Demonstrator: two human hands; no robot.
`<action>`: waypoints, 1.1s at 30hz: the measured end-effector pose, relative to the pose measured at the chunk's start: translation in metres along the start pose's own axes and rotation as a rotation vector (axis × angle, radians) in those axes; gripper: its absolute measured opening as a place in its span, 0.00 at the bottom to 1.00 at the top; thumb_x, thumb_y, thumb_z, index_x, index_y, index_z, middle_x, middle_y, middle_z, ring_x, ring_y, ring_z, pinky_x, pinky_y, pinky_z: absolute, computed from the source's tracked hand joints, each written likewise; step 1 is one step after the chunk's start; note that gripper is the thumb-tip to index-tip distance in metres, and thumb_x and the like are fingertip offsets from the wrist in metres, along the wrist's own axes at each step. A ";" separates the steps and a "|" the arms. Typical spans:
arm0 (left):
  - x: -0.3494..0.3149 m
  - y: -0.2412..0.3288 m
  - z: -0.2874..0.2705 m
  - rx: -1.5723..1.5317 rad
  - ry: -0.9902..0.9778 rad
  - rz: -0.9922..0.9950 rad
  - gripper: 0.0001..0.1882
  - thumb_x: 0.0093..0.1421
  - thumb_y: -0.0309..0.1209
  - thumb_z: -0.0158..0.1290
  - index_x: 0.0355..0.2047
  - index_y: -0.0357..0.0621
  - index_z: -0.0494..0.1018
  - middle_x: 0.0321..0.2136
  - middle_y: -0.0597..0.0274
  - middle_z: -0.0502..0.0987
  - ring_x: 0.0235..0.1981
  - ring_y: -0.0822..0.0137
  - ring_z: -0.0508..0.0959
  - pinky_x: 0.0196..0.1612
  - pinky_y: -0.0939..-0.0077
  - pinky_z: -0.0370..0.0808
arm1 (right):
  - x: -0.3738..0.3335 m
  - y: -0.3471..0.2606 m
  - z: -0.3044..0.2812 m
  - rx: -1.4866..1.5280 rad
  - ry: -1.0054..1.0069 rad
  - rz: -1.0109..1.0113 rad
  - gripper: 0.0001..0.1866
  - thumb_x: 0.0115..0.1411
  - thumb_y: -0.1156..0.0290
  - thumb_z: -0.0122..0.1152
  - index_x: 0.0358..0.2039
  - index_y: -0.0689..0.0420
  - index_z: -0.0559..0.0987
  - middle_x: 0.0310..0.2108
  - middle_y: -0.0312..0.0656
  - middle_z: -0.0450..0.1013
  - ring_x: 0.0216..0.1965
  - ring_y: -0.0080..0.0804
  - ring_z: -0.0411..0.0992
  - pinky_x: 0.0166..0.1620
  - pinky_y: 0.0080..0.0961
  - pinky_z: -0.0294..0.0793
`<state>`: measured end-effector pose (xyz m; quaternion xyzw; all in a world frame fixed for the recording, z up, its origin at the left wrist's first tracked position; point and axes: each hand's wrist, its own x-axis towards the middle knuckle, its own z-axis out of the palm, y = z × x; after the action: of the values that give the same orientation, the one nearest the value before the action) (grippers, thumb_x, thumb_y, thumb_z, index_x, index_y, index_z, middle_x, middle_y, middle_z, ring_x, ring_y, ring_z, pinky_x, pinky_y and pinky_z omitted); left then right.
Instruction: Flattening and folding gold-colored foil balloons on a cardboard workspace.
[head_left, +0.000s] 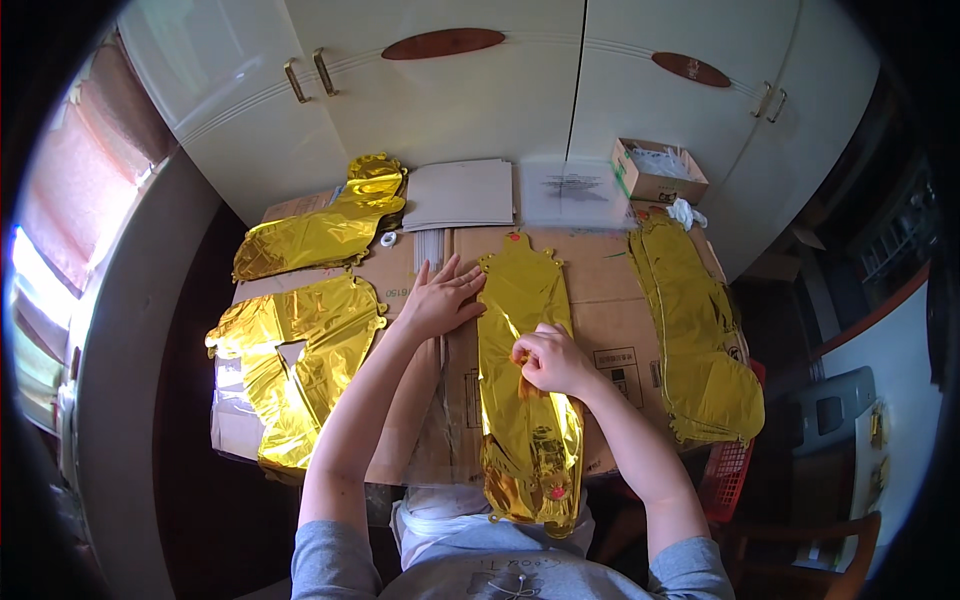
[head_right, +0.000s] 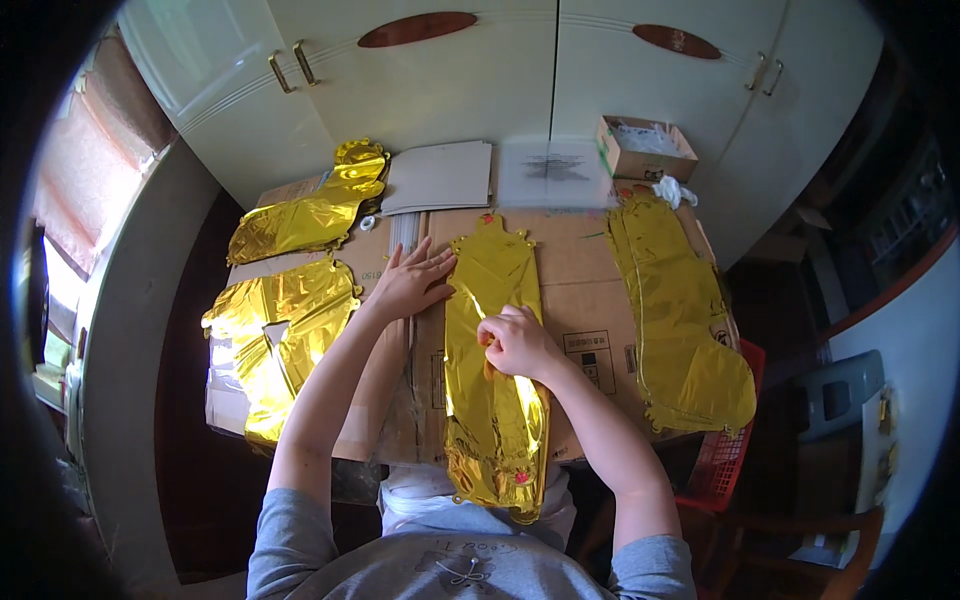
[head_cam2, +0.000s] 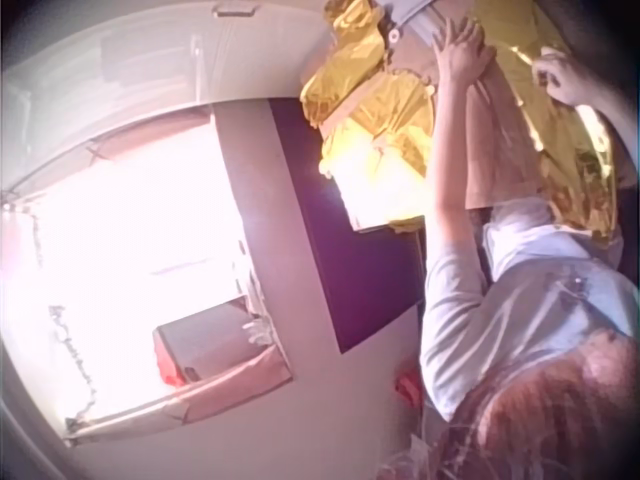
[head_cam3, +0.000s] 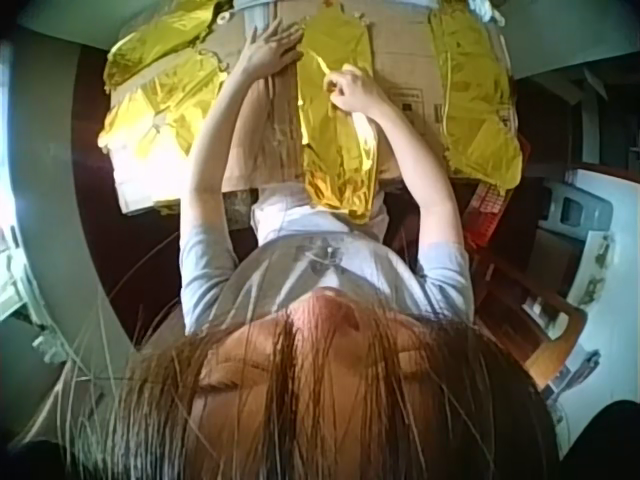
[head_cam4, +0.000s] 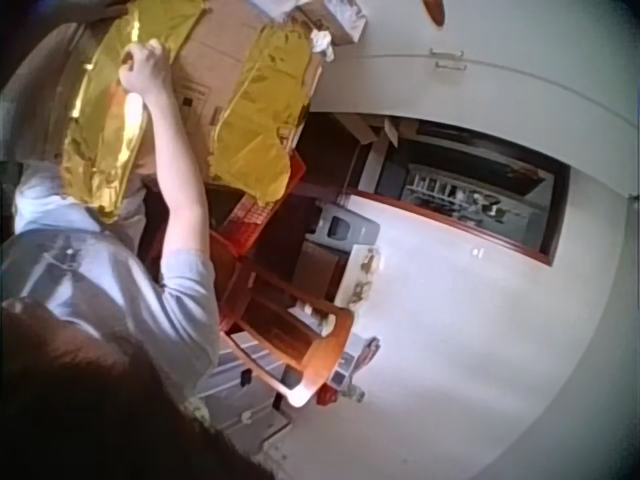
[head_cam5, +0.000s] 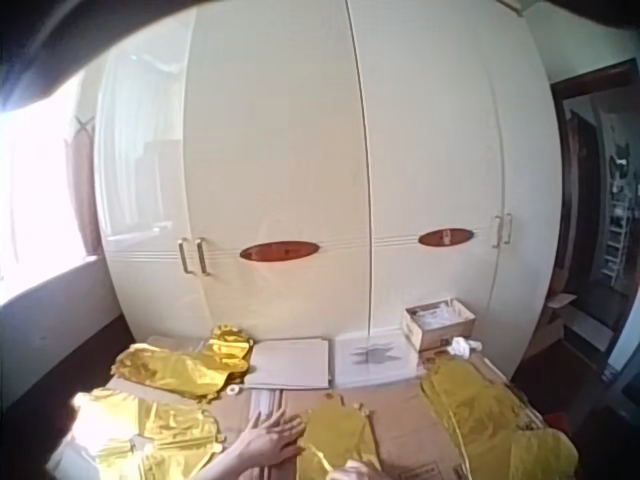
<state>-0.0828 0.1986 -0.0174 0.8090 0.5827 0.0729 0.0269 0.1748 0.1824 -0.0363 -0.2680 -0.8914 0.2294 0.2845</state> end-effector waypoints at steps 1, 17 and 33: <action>0.000 0.000 0.000 -0.007 -0.006 -0.003 0.33 0.62 0.55 0.46 0.64 0.59 0.62 0.65 0.70 0.62 0.70 0.59 0.50 0.67 0.37 0.43 | 0.000 0.000 0.000 0.001 0.003 0.000 0.06 0.43 0.77 0.56 0.24 0.52 0.76 0.20 0.35 0.73 0.29 0.37 0.72 0.39 0.34 0.68; -0.004 0.004 -0.015 -0.067 -0.154 -0.035 0.52 0.47 0.69 0.54 0.68 0.58 0.56 0.68 0.68 0.55 0.71 0.53 0.44 0.66 0.30 0.34 | 0.002 -0.012 -0.008 -0.209 -0.018 -0.030 0.06 0.46 0.76 0.58 0.27 0.51 0.77 0.28 0.37 0.74 0.37 0.37 0.71 0.44 0.34 0.67; -0.005 0.000 -0.010 -0.040 -0.161 -0.014 0.48 0.53 0.65 0.52 0.68 0.58 0.55 0.69 0.69 0.54 0.71 0.54 0.46 0.66 0.32 0.38 | 0.023 -0.024 0.006 -0.396 -0.112 -0.205 0.19 0.57 0.69 0.55 0.50 0.56 0.77 0.47 0.40 0.70 0.54 0.33 0.68 0.65 0.41 0.58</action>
<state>-0.0854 0.1936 -0.0076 0.8074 0.5827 0.0191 0.0903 0.1464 0.1767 -0.0182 -0.2133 -0.9560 0.0345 0.1984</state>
